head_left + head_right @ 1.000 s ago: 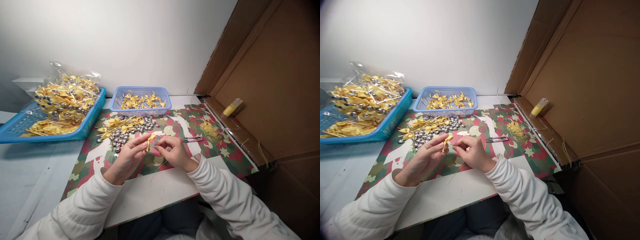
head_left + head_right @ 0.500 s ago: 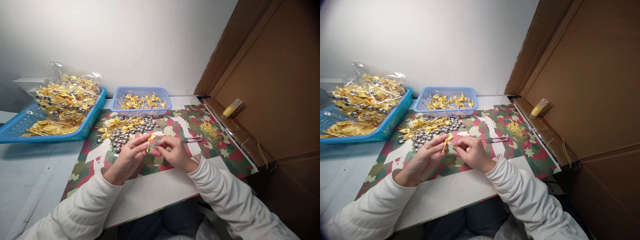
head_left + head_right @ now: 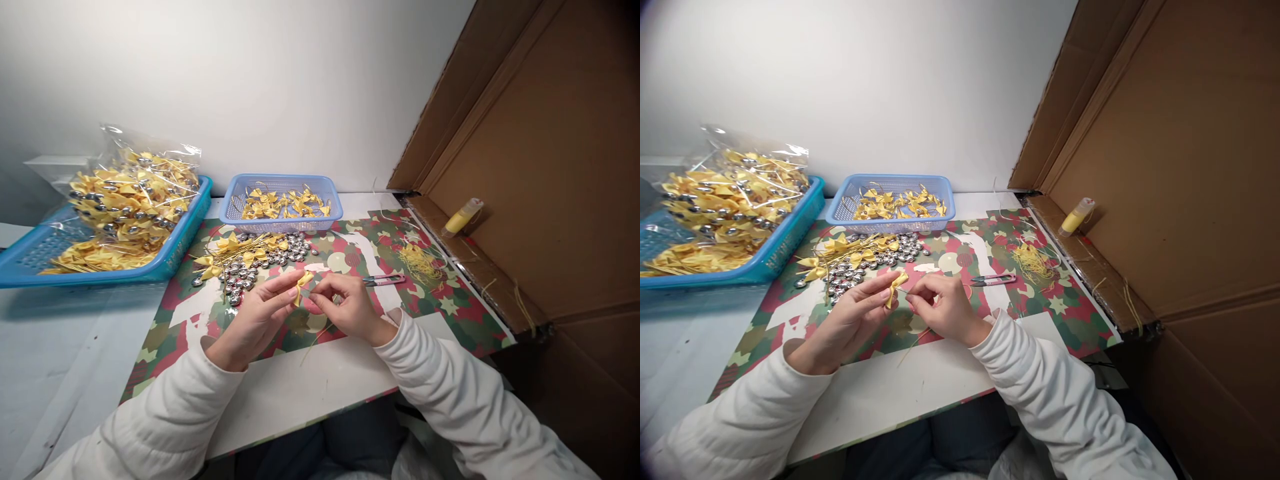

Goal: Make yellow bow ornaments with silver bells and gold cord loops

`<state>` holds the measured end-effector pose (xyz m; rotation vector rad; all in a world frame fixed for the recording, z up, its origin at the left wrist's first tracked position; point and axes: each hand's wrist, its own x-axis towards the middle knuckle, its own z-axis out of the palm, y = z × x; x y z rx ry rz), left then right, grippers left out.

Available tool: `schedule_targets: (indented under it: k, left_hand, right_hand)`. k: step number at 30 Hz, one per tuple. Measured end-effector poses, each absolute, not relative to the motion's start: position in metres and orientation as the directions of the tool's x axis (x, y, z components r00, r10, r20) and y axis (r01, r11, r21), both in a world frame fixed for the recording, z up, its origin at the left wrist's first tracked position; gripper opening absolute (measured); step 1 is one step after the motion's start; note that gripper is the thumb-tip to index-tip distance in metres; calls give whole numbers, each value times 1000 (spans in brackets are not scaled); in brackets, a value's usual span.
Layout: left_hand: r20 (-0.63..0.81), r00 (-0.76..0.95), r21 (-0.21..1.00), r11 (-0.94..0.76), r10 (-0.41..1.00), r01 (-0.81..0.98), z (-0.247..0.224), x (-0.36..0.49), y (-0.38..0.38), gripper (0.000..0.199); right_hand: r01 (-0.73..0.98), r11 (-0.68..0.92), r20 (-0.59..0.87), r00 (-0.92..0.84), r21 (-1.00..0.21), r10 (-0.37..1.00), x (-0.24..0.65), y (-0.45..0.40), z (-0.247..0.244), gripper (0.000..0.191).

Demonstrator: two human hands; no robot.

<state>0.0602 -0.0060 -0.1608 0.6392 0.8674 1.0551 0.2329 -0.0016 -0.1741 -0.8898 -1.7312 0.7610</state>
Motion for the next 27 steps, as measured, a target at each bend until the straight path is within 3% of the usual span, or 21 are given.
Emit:
schedule_targets:
  k: [10,27]
  left_hand:
    - [-313,276,786,410,909,-462,-167,57,-6,40]
    - [-305,327,749,438,894,-498,-162,57,-8,35]
  right_hand:
    - [171,558,510,-257,-812,821,235,0,-175,18]
    - [31,333,308,-311,-942,899,235,3,-180,27]
